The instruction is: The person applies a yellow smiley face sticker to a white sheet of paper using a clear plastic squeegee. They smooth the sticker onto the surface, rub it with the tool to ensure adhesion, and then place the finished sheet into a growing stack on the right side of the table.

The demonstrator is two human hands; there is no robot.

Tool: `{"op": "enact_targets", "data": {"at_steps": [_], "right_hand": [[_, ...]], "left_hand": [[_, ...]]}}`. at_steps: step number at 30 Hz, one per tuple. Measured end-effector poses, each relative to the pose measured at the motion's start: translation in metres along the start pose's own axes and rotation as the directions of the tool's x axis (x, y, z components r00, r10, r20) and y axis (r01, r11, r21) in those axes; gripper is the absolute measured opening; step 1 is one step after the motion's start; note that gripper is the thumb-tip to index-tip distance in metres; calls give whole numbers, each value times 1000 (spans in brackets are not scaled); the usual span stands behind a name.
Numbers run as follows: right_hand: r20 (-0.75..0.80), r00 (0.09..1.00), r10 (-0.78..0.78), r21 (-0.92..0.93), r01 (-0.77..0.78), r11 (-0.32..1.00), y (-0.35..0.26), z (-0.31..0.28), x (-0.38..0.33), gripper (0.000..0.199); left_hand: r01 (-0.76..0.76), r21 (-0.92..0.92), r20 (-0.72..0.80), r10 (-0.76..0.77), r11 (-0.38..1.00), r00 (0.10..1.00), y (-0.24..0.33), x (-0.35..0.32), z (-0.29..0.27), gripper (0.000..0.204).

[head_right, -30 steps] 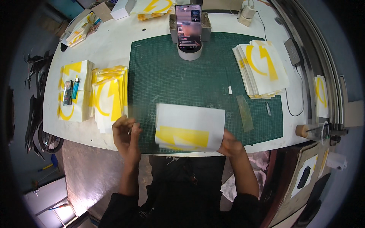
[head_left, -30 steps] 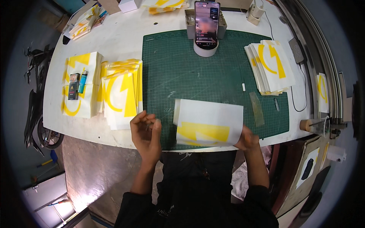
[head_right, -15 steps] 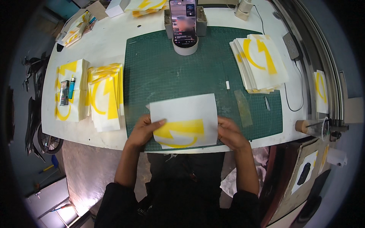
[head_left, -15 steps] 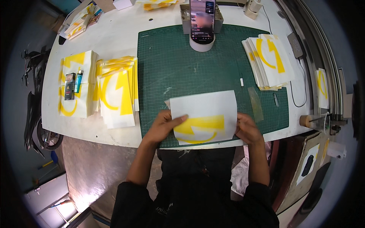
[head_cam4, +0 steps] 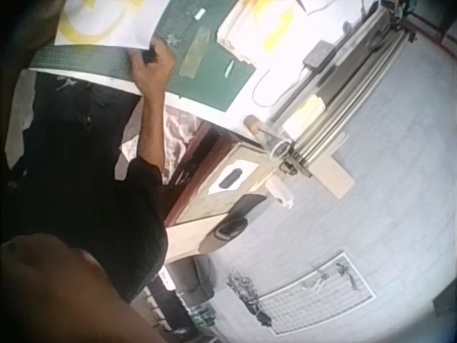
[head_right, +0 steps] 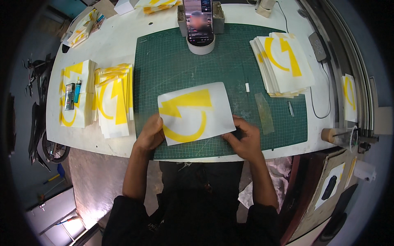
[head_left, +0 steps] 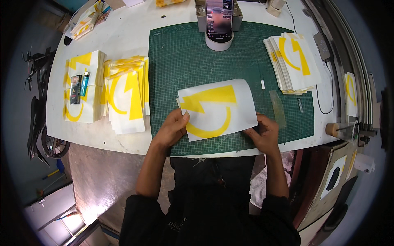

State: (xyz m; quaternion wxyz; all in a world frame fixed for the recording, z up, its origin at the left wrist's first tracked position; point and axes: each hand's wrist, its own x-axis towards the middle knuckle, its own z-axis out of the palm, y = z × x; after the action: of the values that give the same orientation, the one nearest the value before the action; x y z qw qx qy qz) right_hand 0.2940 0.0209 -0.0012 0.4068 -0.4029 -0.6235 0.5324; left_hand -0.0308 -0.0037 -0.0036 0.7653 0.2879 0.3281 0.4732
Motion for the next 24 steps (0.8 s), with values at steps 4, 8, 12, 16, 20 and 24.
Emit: {"op": "enact_targets", "data": {"at_steps": [4,8,12,16,20,24], "right_hand": [[197,980,9,41,-18,999,-5,-21,9,24],[157,960,232,70,-245,967,-30,-17,14,16],[62,913,403,180,-407,895,-20,-10,16,22],[98,993,66,-11,-66,998,-2,-19,6,21],[0,1000,-21,-125,21,992,-9,2,6,23],[-61,991,117,-100,-122,987,-7,4,6,25]], "left_hand": [[105,225,-138,-75,969,988,-6,-6,-7,34],[93,102,-139,-78,990,987,1,-5,8,31],[49,24,-47,-48,999,998,-5,-4,-4,32],[-58,-64,-37,56,996,998,-7,-5,-1,37],[-93,161,-123,114,983,986,-11,-3,-7,46],[-249,606,-101,384,755,918,-12,-11,13,55]]}}
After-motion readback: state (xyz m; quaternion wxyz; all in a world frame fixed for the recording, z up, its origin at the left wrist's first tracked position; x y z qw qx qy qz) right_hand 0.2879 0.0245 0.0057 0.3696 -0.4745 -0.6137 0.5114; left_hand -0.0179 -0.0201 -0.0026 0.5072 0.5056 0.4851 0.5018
